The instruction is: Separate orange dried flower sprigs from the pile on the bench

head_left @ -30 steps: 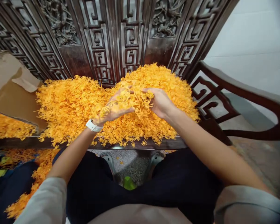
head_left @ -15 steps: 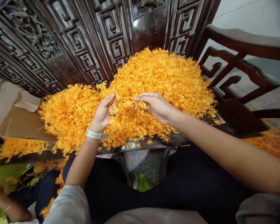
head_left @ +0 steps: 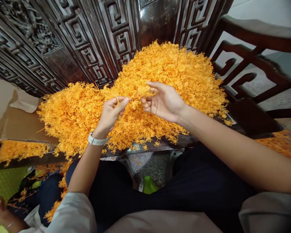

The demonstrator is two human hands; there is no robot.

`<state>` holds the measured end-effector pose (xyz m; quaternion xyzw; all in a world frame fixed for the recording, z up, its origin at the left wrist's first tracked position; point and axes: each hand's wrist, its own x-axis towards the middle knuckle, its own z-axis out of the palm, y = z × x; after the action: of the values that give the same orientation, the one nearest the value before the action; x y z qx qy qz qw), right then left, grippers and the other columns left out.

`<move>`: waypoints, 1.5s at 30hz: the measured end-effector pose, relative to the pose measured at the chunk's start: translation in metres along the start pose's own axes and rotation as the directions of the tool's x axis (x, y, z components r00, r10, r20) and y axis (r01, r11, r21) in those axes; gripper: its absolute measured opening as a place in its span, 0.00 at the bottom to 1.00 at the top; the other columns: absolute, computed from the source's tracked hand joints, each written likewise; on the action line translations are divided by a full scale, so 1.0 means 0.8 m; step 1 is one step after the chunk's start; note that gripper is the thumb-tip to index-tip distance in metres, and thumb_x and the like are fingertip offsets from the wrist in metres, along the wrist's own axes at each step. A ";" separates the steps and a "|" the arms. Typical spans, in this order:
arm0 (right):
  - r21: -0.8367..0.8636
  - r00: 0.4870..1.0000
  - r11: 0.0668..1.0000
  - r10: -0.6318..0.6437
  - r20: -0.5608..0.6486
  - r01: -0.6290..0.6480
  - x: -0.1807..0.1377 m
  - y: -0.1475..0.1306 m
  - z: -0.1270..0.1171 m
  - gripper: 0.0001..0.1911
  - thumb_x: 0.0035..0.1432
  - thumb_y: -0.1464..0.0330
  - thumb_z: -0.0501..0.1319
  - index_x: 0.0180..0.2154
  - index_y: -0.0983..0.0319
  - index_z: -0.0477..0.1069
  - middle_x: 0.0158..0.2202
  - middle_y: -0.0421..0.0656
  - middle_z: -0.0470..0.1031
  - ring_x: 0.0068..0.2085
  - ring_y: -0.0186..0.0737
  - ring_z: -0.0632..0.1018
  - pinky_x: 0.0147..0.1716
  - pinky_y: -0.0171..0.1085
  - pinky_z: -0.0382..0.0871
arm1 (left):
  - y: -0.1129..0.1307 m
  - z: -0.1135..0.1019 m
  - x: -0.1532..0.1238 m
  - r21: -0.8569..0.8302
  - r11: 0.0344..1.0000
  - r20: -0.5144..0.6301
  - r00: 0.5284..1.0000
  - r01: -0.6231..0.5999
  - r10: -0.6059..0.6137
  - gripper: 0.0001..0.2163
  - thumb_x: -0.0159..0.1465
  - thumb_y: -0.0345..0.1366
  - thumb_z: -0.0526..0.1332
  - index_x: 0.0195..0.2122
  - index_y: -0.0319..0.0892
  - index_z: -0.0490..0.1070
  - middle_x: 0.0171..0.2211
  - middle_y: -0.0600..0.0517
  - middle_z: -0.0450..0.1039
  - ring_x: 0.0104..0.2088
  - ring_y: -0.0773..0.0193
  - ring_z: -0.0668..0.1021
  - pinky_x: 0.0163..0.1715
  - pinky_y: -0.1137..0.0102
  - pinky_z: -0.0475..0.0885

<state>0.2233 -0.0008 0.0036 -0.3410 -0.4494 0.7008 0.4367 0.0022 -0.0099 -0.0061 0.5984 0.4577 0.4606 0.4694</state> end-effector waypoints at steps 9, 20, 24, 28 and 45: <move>-0.147 0.983 0.972 -0.182 0.014 0.183 -0.004 0.015 0.005 0.36 0.54 0.45 0.68 0.56 0.59 0.69 0.57 0.53 0.74 0.53 0.50 0.77 0.49 0.48 0.77 | 0.000 0.005 0.001 -0.182 0.983 -0.297 0.954 -0.012 -0.044 0.14 0.65 0.49 0.71 0.34 0.46 0.71 0.23 0.57 0.69 0.18 0.73 0.65 0.15 0.74 0.56; -0.007 0.971 0.974 -0.228 -0.071 0.228 0.002 0.027 0.013 0.19 0.55 0.58 0.72 0.34 0.57 0.64 0.34 0.39 0.72 0.34 0.35 0.75 0.36 0.39 0.71 | -0.007 0.021 -0.008 -0.103 0.995 -0.196 0.981 -0.004 -0.016 0.12 0.68 0.47 0.67 0.36 0.46 0.69 0.33 0.51 0.70 0.31 0.67 0.73 0.25 0.71 0.68; 0.014 0.973 0.980 -0.196 -0.125 0.199 0.007 0.022 0.004 0.18 0.56 0.59 0.67 0.32 0.56 0.57 0.33 0.40 0.69 0.39 0.41 0.78 0.39 0.43 0.75 | -0.016 0.015 -0.006 -0.001 0.998 -0.172 0.983 -0.063 0.062 0.12 0.68 0.47 0.67 0.34 0.46 0.70 0.34 0.51 0.69 0.31 0.66 0.71 0.30 0.69 0.70; -0.052 0.976 0.982 -0.184 -0.116 0.179 0.013 0.024 -0.004 0.13 0.59 0.57 0.59 0.34 0.56 0.56 0.41 0.47 0.74 0.47 0.49 0.77 0.45 0.49 0.76 | -0.016 0.016 -0.011 0.054 0.992 -0.056 0.992 -0.112 0.114 0.12 0.70 0.48 0.64 0.35 0.47 0.71 0.34 0.50 0.74 0.35 0.63 0.74 0.39 0.64 0.71; -0.171 0.885 0.926 -0.373 -0.280 0.336 0.023 0.045 0.004 0.27 0.65 0.40 0.60 0.35 0.56 0.59 0.26 0.37 0.62 0.27 0.34 0.68 0.25 0.35 0.65 | -0.004 0.040 -0.032 0.074 0.997 0.380 0.925 -0.007 -0.022 0.21 0.71 0.53 0.62 0.28 0.43 0.71 0.16 0.57 0.62 0.20 0.70 0.65 0.26 0.71 0.64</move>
<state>0.2028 0.0072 -0.0301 -0.3831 -0.4709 0.5196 0.6013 0.0295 -0.0387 -0.0167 0.6917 0.3770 0.3167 0.5284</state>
